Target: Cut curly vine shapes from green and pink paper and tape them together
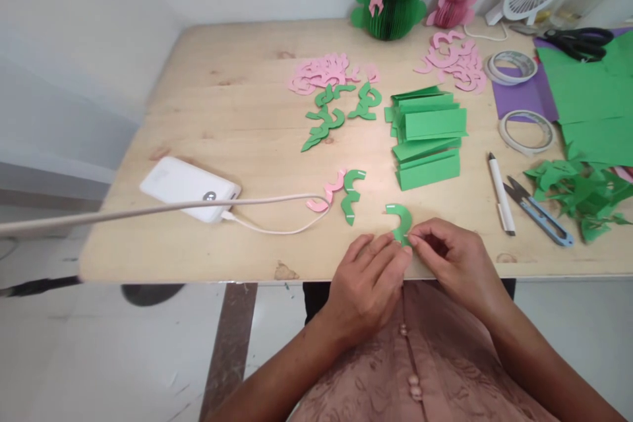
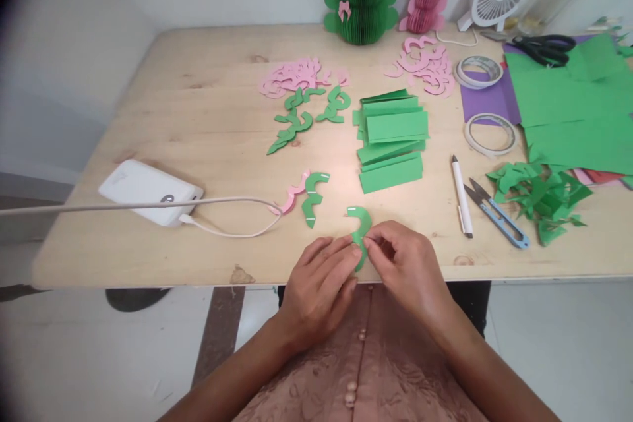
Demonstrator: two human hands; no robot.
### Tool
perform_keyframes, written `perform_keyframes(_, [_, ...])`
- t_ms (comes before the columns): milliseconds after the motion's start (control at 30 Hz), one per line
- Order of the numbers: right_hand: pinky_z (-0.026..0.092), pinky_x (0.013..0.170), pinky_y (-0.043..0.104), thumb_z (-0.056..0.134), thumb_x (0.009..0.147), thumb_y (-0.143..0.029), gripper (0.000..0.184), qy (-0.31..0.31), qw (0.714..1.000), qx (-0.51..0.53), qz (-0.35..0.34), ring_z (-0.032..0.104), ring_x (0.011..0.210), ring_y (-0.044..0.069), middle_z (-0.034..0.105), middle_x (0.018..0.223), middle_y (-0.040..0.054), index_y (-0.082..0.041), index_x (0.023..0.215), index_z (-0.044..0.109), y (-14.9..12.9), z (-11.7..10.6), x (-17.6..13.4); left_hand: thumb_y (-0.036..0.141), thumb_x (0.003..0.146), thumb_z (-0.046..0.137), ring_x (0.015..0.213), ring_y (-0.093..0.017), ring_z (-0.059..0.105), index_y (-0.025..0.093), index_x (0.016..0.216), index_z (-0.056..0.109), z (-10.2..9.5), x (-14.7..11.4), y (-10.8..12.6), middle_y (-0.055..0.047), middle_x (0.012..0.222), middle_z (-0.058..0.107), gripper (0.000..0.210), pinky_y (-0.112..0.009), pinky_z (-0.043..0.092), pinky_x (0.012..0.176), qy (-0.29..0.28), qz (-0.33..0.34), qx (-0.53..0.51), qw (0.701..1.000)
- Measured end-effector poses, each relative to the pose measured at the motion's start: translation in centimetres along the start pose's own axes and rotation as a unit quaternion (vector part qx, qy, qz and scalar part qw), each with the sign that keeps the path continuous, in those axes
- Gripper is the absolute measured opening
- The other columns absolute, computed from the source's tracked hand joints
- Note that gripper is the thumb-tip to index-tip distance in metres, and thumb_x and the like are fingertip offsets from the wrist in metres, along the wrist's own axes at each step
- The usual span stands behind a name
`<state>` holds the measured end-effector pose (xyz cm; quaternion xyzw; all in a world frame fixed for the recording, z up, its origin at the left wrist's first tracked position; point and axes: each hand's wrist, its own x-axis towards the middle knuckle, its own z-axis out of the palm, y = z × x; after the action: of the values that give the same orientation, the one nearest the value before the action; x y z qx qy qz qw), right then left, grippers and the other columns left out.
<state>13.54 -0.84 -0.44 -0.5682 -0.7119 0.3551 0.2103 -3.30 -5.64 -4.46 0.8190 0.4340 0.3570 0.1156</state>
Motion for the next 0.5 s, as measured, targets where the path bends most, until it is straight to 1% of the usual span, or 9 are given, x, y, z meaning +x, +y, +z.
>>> perform_keyframes(267, [0.047,0.062,0.027,0.052,0.087,-0.024,0.014,-0.028,0.999,-0.040,-0.019,0.061,0.066,0.016,0.068,0.076,0.0017,-0.019,0.082,0.065,-0.07,-0.04,0.12,0.008,0.085,0.051,0.117,-0.025,0.059,0.008,0.117,0.053,-0.03,0.04,0.01,-0.014,0.111,0.069,0.033,-0.043,0.042,0.101,0.000,0.004,0.012,1.000])
perform_keyframes(500, [0.051,0.067,0.028,0.052,0.088,-0.025,0.016,-0.044,0.999,-0.007,-0.029,0.065,0.073,0.018,0.071,0.082,0.0040,-0.020,0.082,0.066,0.24,-0.40,0.16,0.010,0.085,0.051,0.117,-0.025,0.059,0.009,0.118,0.053,0.10,-0.09,-0.08,-0.015,0.112,0.069,0.033,-0.044,0.042,0.101,-0.001,0.007,0.015,1.000])
